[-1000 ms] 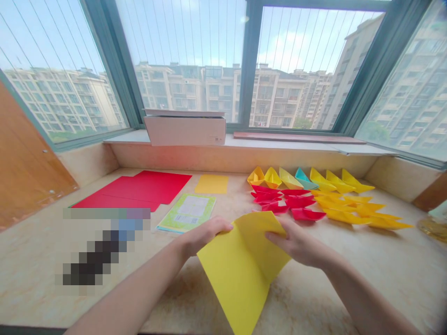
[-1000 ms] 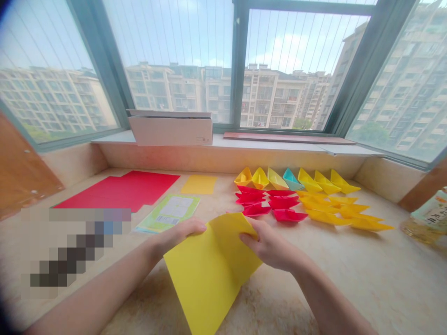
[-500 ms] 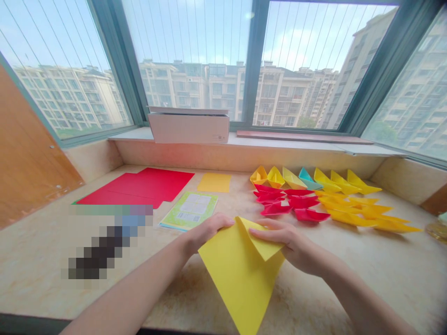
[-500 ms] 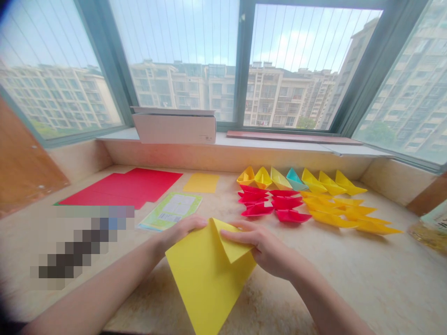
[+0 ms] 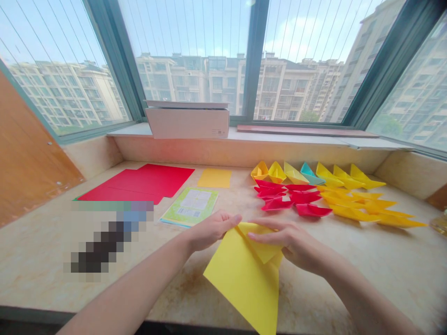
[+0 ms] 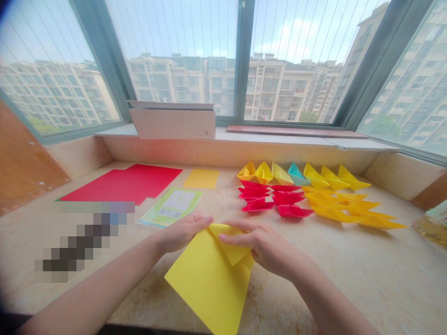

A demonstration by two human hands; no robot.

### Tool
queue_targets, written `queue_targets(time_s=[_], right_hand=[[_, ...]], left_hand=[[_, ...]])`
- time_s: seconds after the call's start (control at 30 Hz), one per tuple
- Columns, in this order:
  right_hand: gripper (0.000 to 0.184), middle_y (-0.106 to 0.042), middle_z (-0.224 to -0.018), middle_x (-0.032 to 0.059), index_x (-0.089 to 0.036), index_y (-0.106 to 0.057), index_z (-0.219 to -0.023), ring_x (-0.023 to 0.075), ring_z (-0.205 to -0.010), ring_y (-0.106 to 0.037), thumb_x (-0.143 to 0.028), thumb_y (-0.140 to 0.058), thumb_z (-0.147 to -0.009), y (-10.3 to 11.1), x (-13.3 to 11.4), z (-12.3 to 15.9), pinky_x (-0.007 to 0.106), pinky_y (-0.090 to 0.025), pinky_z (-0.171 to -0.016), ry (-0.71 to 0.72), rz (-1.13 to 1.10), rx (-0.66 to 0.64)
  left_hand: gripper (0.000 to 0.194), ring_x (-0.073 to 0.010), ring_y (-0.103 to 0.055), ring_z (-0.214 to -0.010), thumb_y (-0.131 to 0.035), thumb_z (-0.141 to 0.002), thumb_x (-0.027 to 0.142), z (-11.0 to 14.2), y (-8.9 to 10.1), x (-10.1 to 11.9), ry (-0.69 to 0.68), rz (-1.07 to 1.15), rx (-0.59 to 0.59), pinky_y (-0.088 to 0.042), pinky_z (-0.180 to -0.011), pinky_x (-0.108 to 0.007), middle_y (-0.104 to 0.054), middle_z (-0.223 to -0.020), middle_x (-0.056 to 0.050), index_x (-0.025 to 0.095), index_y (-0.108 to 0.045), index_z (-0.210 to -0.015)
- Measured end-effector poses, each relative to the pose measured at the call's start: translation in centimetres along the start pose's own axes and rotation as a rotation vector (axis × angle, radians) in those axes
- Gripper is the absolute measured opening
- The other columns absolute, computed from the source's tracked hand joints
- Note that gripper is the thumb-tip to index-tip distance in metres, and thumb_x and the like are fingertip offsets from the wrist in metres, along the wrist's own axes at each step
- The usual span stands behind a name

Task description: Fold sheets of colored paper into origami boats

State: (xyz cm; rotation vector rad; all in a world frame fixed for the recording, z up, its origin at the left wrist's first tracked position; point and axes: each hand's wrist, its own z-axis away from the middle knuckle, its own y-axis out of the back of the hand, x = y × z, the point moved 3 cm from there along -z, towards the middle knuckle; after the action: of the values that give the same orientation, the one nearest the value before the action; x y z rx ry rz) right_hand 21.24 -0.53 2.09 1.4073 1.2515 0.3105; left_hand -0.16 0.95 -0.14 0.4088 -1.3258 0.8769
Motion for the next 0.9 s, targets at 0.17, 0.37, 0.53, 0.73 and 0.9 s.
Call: queue_targets(time_s=[0.17, 0.37, 0.53, 0.73, 0.9], right_hand=[[0.078, -0.051, -0.148, -0.0050, -0.045, -0.057, -0.132, 0.0257, -0.125, -0.059, 0.009, -0.047, -0.077, 0.1, 0.0, 0.1, 0.041, -0.051, -0.100, -0.003, 0.003, -0.019], [0.050, -0.059, -0.140, 0.0017, -0.037, -0.067, -0.124, 0.0250, -0.119, -0.062, -0.005, -0.052, -0.089, 0.3, 1.7, 0.6, 0.041, -0.053, -0.096, -0.065, 0.001, 0.164], [0.047, -0.069, -0.123, 0.0075, -0.028, -0.061, -0.131, 0.0283, -0.115, -0.062, -0.010, -0.056, -0.088, 1.1, 2.6, 0.5, 0.047, -0.050, -0.097, -0.141, 0.223, 0.488], [0.041, -0.067, -0.124, 0.0068, -0.028, -0.060, -0.129, 0.0229, -0.110, -0.065, -0.011, -0.046, -0.095, 1.2, 2.4, 0.3, 0.036, -0.054, -0.088, -0.091, 0.149, 0.441], [0.032, -0.068, -0.111, 0.0061, -0.029, -0.072, -0.111, 0.0199, -0.101, -0.067, -0.012, -0.050, -0.096, 1.0, 2.1, 0.4, 0.030, -0.055, -0.080, 0.005, -0.077, 0.404]], left_hand=[[0.042, -0.0125, -0.062, -0.064, -0.058, -0.091, 0.051, 0.2, 0.0, 0.2, 0.014, -0.120, -0.058, -0.045, -0.062, -0.022, -0.072, -0.082, -0.008, 0.012, -0.073, -0.089], [0.042, -0.0132, -0.063, -0.064, -0.059, -0.089, 0.052, 0.1, -0.5, 0.4, 0.005, -0.153, 0.015, -0.044, -0.060, -0.022, -0.072, -0.082, -0.008, 0.012, -0.072, -0.089], [0.042, -0.0159, -0.065, -0.067, -0.060, -0.087, 0.054, -0.1, -0.7, 0.7, -0.028, -0.090, 0.167, -0.043, -0.059, -0.023, -0.072, -0.080, -0.007, 0.014, -0.070, -0.085], [0.041, -0.0151, -0.066, -0.068, -0.058, -0.090, 0.051, 0.0, -0.5, 0.8, -0.028, -0.095, 0.109, -0.045, -0.060, -0.022, -0.074, -0.084, -0.008, 0.013, -0.071, -0.085], [0.042, -0.0153, -0.066, -0.067, -0.061, -0.088, 0.053, 0.5, -0.7, 0.9, -0.017, -0.080, -0.014, -0.048, -0.062, -0.023, -0.075, -0.083, -0.009, 0.012, -0.073, -0.087]])
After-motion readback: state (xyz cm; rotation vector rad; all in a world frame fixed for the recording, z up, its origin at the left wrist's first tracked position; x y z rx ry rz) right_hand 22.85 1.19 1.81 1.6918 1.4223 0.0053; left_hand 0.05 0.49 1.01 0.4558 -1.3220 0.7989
